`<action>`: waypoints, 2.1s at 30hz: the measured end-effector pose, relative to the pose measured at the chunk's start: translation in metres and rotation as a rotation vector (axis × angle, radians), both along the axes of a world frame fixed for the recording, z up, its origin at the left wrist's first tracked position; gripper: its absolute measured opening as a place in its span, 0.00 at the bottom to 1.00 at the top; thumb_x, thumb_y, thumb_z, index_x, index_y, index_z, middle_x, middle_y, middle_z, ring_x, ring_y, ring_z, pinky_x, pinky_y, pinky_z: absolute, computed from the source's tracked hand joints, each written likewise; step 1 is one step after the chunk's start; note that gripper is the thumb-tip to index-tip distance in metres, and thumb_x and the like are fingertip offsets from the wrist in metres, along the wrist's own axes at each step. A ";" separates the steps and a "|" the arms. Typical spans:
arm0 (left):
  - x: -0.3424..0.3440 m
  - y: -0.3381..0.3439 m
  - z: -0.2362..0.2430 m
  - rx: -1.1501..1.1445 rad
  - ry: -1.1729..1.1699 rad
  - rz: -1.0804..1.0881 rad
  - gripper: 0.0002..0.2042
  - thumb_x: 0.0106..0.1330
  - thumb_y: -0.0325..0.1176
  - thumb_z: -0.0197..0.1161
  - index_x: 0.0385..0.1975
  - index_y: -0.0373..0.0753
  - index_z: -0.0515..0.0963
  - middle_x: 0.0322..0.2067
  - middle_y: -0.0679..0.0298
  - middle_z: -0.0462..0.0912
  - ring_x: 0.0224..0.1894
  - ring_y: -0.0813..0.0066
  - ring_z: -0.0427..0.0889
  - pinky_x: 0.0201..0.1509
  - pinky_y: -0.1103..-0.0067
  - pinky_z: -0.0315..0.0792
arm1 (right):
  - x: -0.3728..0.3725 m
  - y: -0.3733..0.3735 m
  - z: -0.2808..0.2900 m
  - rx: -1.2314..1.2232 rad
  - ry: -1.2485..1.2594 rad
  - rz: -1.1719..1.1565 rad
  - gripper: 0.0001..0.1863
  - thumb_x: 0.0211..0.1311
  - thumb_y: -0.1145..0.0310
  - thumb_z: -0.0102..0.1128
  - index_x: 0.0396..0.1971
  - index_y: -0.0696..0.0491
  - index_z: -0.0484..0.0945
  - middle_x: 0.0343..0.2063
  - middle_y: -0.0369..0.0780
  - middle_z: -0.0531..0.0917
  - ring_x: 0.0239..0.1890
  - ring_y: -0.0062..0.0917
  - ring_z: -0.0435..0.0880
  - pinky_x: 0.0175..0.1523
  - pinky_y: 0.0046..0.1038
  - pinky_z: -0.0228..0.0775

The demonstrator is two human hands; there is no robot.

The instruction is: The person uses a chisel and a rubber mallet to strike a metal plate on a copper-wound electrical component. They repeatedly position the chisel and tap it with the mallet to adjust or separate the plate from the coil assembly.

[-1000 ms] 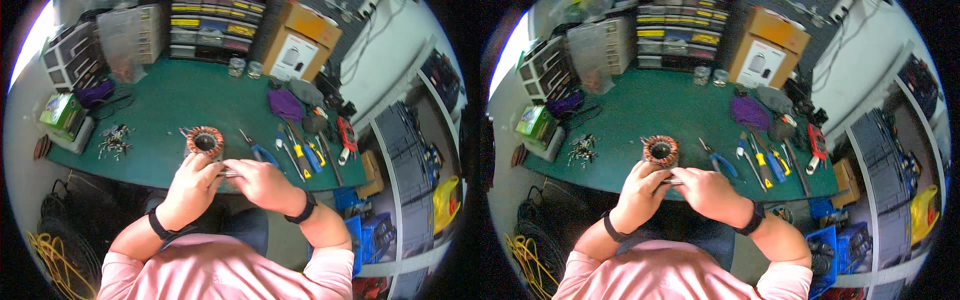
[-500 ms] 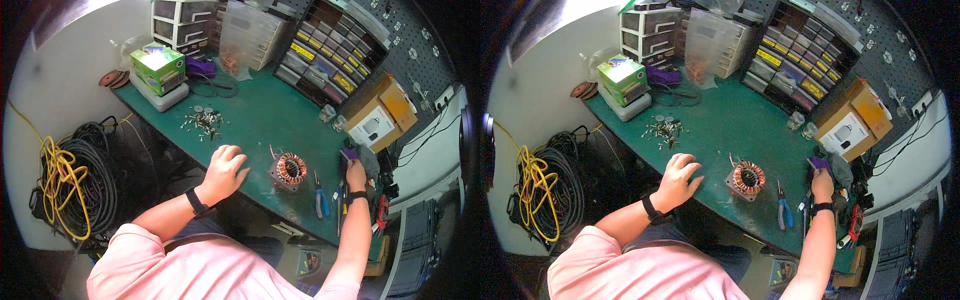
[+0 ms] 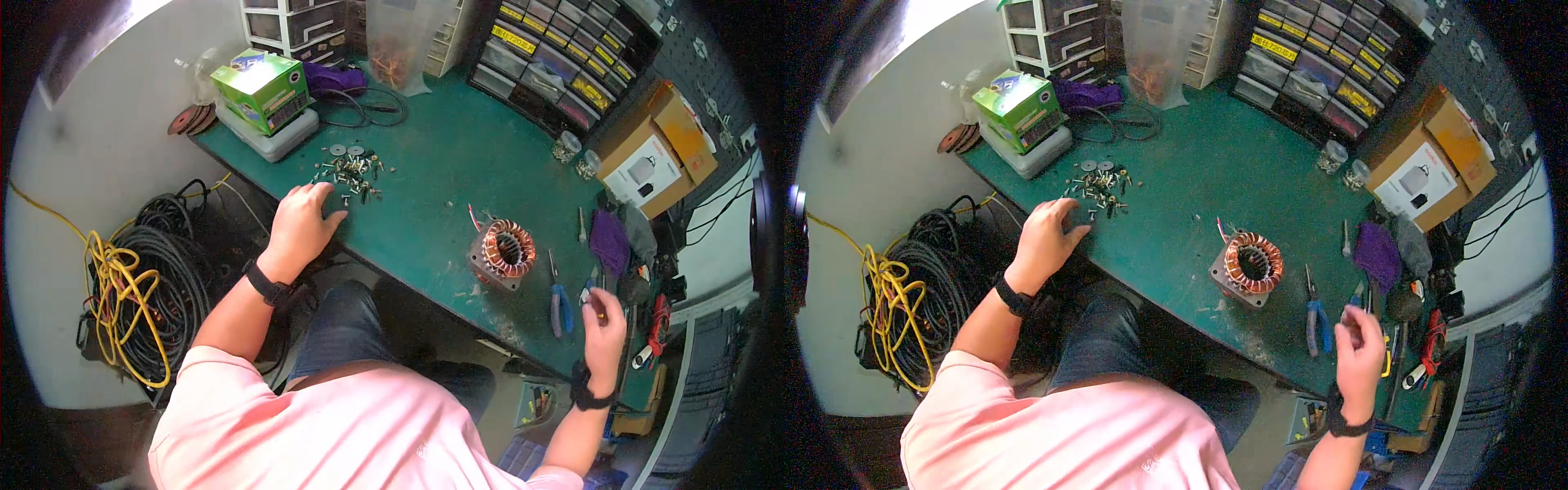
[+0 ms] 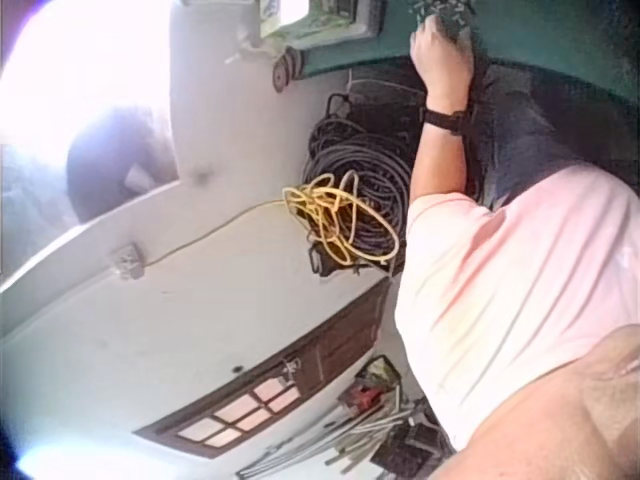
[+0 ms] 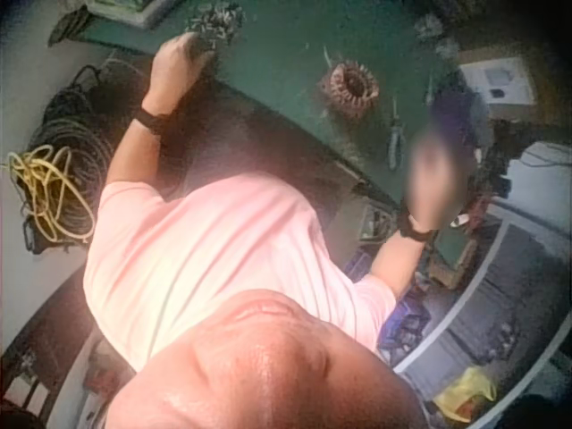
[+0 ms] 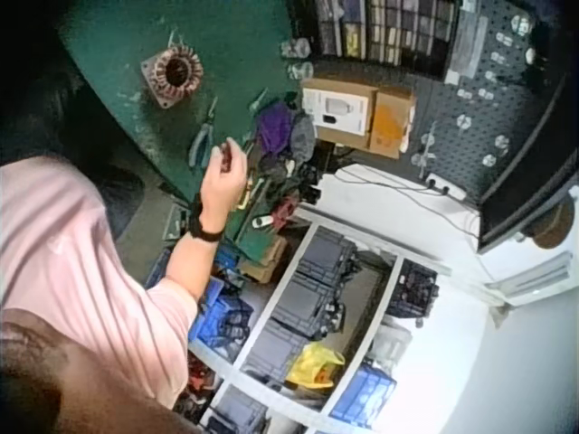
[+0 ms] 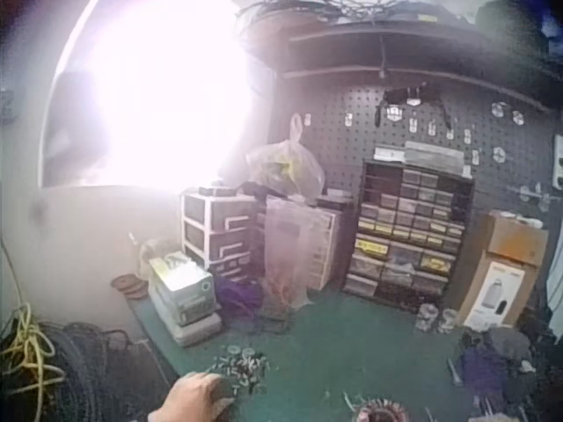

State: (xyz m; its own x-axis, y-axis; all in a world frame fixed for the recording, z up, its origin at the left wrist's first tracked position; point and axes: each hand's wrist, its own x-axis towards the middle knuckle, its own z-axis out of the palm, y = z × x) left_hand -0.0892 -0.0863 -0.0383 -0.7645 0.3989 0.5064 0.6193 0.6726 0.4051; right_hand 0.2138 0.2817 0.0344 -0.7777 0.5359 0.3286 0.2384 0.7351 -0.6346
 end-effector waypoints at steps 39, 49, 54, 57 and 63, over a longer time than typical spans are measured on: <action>0.040 0.075 -0.001 0.236 0.288 -0.298 0.12 0.51 0.24 0.68 0.36 0.33 0.78 0.42 0.51 0.76 0.47 0.51 0.73 0.54 0.63 0.68 | 0.001 -0.015 0.036 0.095 -0.080 0.201 0.12 0.56 0.73 0.65 0.41 0.57 0.80 0.31 0.41 0.81 0.32 0.30 0.83 0.36 0.28 0.74; 0.036 0.097 -0.016 0.270 0.224 -0.275 0.13 0.51 0.26 0.69 0.36 0.34 0.77 0.43 0.50 0.75 0.48 0.47 0.72 0.54 0.61 0.68 | -0.204 0.112 -0.010 0.757 -0.250 0.135 0.09 0.59 0.71 0.54 0.36 0.54 0.82 0.37 0.45 0.83 0.43 0.41 0.82 0.48 0.40 0.76; 0.037 0.094 -0.013 0.301 0.149 -0.265 0.12 0.50 0.25 0.68 0.35 0.33 0.77 0.42 0.49 0.76 0.48 0.48 0.73 0.53 0.60 0.68 | -0.243 0.144 -0.047 0.855 -0.381 0.050 0.10 0.59 0.72 0.50 0.33 0.53 0.82 0.37 0.44 0.83 0.44 0.39 0.83 0.47 0.39 0.77; 0.037 0.094 -0.011 0.301 0.144 -0.256 0.12 0.48 0.23 0.68 0.34 0.34 0.77 0.43 0.50 0.76 0.48 0.49 0.73 0.53 0.61 0.67 | -0.253 0.158 -0.056 0.909 -0.454 0.050 0.09 0.58 0.72 0.52 0.31 0.53 0.83 0.37 0.44 0.83 0.42 0.37 0.83 0.44 0.37 0.78; 0.037 0.093 -0.010 0.266 0.118 -0.265 0.14 0.47 0.24 0.69 0.35 0.33 0.78 0.44 0.49 0.76 0.48 0.46 0.72 0.53 0.59 0.68 | -0.258 0.173 -0.060 1.002 -0.451 0.148 0.09 0.57 0.72 0.52 0.28 0.54 0.83 0.32 0.44 0.83 0.38 0.39 0.85 0.41 0.39 0.79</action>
State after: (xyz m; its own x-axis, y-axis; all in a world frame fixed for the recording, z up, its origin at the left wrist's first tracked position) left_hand -0.0525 0.0067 -0.0485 -0.5828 0.4171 0.6974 0.8102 0.3642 0.4593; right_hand -0.0438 0.4546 -0.0255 -0.9696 0.0774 0.2321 0.1649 0.9076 0.3861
